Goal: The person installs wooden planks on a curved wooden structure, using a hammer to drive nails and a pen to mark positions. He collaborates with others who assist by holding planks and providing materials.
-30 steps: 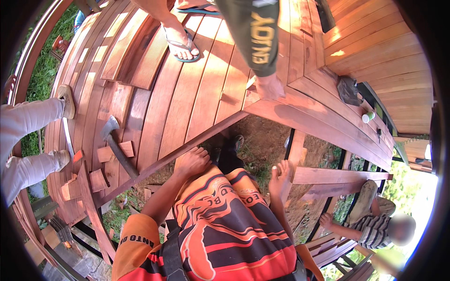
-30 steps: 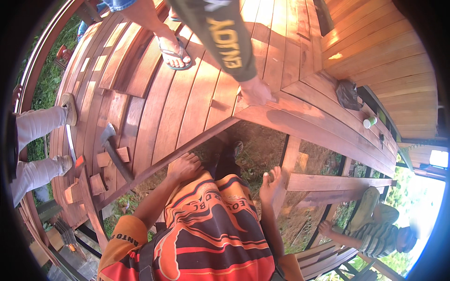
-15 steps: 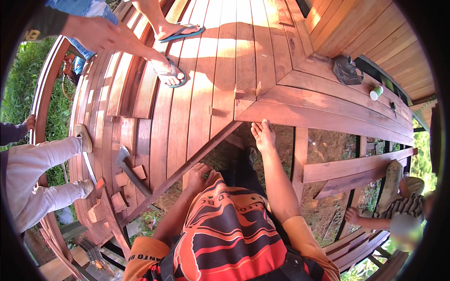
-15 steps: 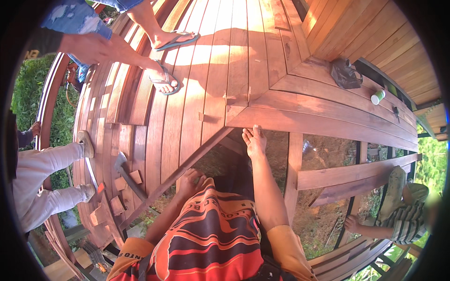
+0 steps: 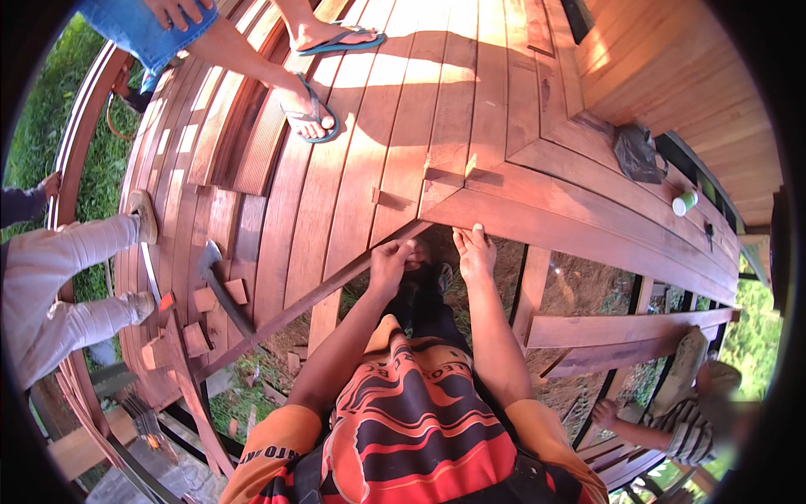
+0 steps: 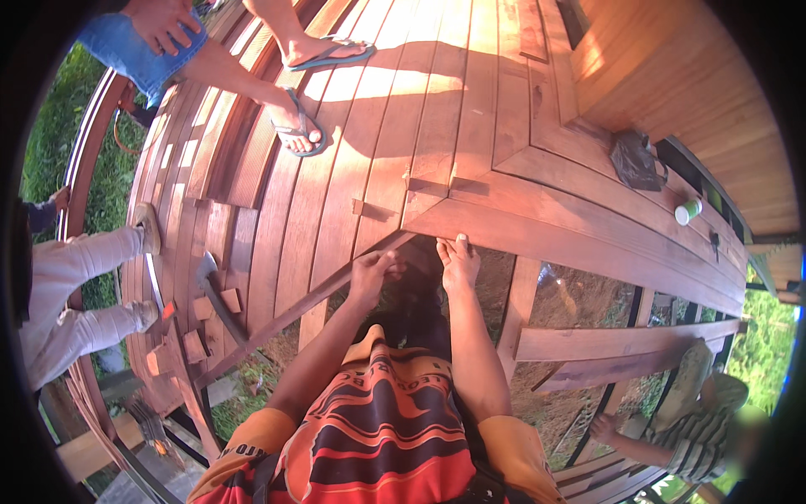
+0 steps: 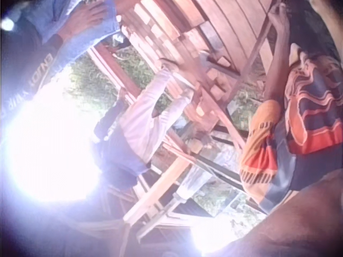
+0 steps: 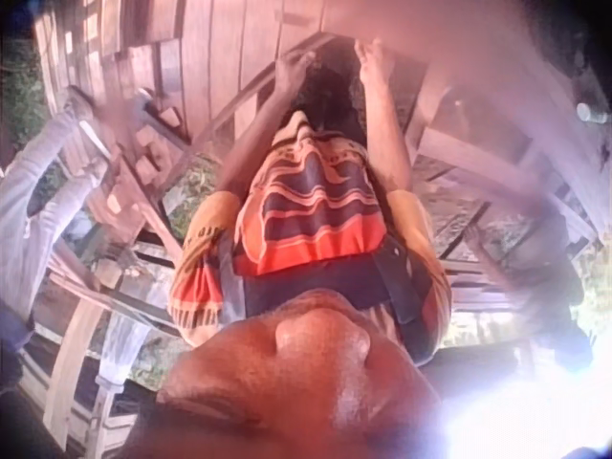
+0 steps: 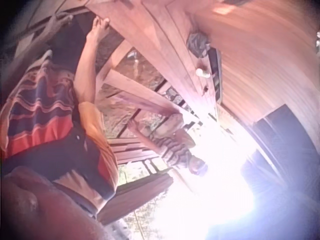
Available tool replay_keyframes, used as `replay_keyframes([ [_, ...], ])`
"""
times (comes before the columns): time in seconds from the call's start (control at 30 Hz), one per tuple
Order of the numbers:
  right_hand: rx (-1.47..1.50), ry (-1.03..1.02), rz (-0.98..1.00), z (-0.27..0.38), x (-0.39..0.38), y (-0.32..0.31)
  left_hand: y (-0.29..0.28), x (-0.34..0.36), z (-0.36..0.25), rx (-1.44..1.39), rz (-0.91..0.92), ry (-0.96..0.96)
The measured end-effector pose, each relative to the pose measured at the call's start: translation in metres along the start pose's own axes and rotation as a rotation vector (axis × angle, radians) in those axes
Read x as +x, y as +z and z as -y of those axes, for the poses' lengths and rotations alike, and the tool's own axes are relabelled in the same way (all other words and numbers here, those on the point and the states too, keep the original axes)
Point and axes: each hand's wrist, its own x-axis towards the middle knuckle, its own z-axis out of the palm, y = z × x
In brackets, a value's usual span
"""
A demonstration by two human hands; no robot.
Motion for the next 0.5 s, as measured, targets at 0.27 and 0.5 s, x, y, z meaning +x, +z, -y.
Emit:
replay_keyframes([
  [0.27, 0.029, 0.145, -0.019, 0.048, 0.014, -0.033, 0.059, 0.044, 0.011, -0.403, -0.201, -0.105],
  [0.5, 0.045, 0.174, 0.073, 0.056, 0.014, -0.046, 0.055, 0.047, 0.009, -0.433, -0.235, -0.129],
])
